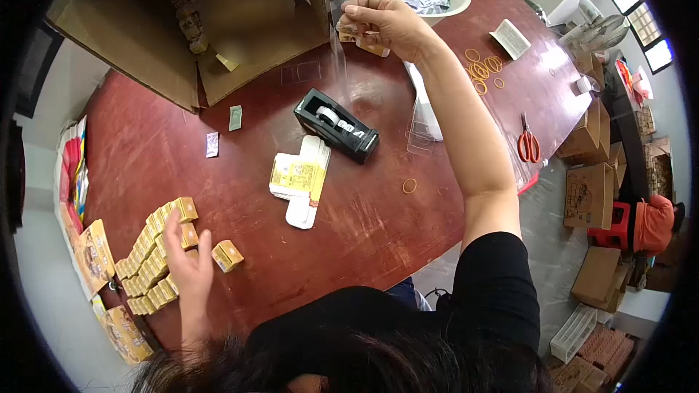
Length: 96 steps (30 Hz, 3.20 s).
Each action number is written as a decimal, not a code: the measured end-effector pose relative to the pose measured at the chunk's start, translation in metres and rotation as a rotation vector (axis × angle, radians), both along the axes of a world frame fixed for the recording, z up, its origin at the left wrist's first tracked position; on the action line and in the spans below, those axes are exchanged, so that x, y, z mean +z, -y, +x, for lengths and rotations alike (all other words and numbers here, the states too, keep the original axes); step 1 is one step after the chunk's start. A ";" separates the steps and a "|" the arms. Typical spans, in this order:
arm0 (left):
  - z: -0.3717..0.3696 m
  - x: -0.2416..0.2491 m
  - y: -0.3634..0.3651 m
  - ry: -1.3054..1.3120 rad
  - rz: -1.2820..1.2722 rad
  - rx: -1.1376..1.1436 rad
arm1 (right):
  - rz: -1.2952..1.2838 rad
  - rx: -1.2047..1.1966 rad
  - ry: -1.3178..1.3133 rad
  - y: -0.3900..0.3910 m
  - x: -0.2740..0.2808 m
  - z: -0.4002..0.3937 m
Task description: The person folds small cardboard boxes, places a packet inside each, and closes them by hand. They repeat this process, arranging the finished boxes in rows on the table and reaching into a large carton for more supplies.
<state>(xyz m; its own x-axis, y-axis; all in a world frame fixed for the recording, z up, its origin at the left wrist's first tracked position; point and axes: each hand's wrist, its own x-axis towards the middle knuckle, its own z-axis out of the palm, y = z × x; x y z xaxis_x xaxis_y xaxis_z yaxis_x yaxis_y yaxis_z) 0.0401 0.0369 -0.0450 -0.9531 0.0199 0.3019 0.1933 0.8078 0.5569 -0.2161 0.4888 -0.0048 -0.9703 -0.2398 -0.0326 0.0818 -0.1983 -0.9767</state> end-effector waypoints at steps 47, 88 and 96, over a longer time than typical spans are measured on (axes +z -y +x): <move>-0.342 0.035 0.152 -0.069 0.454 0.267 | 1.407 0.487 -0.178 0.090 -0.088 -0.098; -0.356 0.015 0.180 -0.148 0.070 0.303 | 1.556 0.426 -0.144 0.063 -0.005 -0.046; -0.340 0.019 0.163 -0.190 0.165 0.272 | 1.881 0.025 -0.529 0.022 0.108 -0.120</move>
